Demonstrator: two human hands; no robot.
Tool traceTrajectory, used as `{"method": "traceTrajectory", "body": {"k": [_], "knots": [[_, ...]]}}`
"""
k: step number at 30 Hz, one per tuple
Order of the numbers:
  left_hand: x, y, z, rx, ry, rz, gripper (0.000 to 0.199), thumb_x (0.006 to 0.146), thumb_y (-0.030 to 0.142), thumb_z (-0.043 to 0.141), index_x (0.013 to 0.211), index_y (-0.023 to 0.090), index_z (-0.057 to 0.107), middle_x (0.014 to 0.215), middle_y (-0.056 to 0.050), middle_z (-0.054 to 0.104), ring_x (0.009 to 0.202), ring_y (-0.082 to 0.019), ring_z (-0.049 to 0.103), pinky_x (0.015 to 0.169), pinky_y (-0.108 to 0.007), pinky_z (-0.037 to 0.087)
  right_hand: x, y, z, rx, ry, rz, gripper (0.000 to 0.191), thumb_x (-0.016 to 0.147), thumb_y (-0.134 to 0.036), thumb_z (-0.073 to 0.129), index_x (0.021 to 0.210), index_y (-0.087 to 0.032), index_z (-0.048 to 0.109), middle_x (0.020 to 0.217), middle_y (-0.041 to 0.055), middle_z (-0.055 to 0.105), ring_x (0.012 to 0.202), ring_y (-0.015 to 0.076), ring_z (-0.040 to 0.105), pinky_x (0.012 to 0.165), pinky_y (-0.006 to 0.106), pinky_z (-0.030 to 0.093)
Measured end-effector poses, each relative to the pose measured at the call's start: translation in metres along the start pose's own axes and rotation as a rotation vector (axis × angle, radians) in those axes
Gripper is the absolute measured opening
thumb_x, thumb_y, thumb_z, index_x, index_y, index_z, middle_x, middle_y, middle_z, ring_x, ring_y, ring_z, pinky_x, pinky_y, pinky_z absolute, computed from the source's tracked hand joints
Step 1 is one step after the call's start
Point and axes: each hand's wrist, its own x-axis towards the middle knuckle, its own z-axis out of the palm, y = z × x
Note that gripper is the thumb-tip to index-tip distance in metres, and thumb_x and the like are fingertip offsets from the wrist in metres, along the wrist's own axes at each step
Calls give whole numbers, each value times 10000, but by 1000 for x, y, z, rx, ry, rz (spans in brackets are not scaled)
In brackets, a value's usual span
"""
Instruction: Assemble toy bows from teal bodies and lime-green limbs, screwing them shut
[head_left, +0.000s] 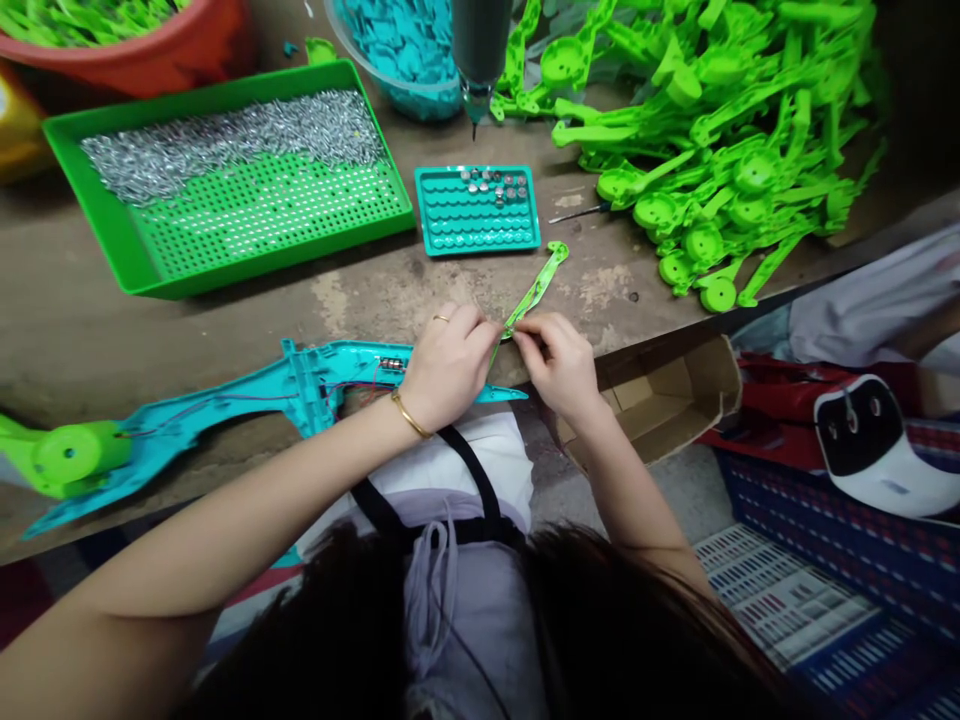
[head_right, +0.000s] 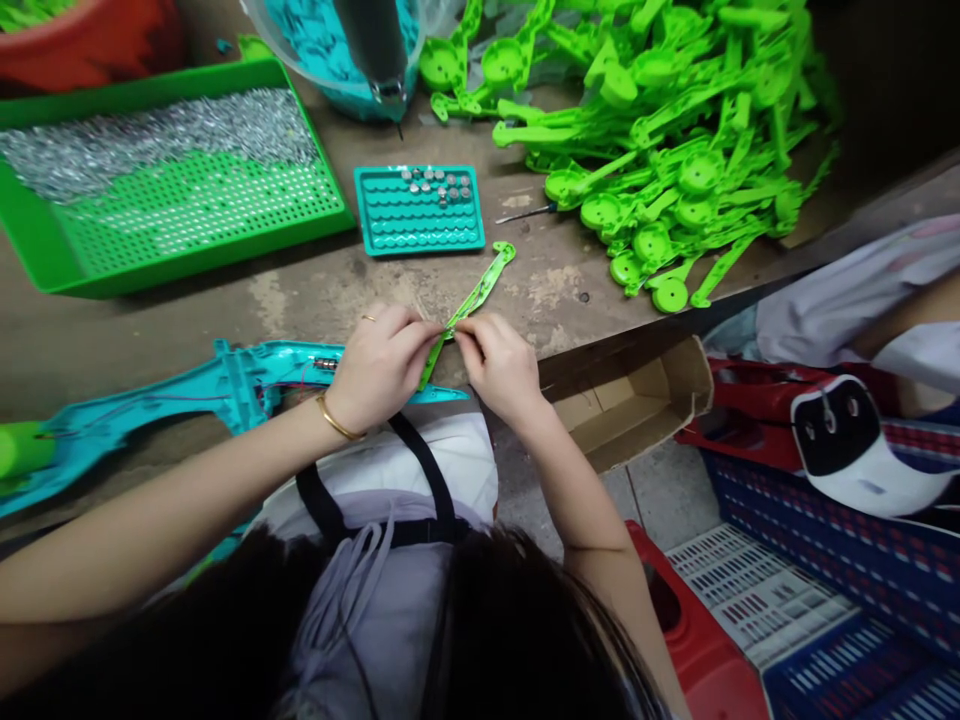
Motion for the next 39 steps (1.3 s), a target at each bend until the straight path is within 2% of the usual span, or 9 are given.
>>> {"method": "traceTrajectory", "body": {"k": [6, 15, 22, 29, 35, 39], "knots": [[0, 0, 0, -54, 2, -26, 260, 966, 209, 435, 997, 121, 678, 865, -104, 610, 827, -245, 516, 739, -359, 446, 3, 4, 0, -19, 26, 34, 152, 938, -217, 515, 988, -199, 657, 945, 73, 703, 891, 172, 658, 797, 308, 533], [5, -4, -5, -445, -42, -253, 214, 966, 230, 423, 961, 168, 627, 930, -70, 638, 892, -206, 575, 814, -344, 460, 12, 8, -4, -13, -15, 37, 184, 950, -274, 509, 978, -214, 681, 958, 68, 675, 907, 173, 645, 821, 308, 527], [8, -5, -5, -494, -53, -309, 215, 959, 238, 422, 931, 168, 623, 909, -68, 636, 904, -201, 593, 821, -332, 467, 15, 11, -8, -24, -68, 4, 180, 943, -275, 529, 1006, -216, 687, 961, 54, 656, 899, 158, 639, 805, 284, 517], [7, -6, -2, -426, -32, -248, 201, 942, 232, 476, 960, 165, 665, 887, -62, 646, 861, -197, 595, 790, -330, 474, 24, 10, -13, -87, -187, 26, 181, 956, -289, 493, 959, -229, 665, 947, 48, 653, 924, 184, 623, 801, 300, 501], [3, -5, 0, -323, -9, -173, 220, 921, 198, 488, 979, 174, 699, 866, -67, 629, 843, -207, 573, 772, -341, 465, 19, 10, -9, -7, -121, 56, 180, 942, -292, 525, 981, -239, 693, 950, 40, 677, 914, 169, 638, 810, 299, 512], [1, -2, 2, -232, -18, -117, 250, 911, 174, 477, 1010, 156, 705, 857, -85, 600, 821, -228, 536, 765, -364, 457, 12, 5, -8, -138, -142, 21, 235, 948, -293, 505, 1081, -246, 693, 972, 62, 687, 930, 190, 638, 788, 315, 522]]}}
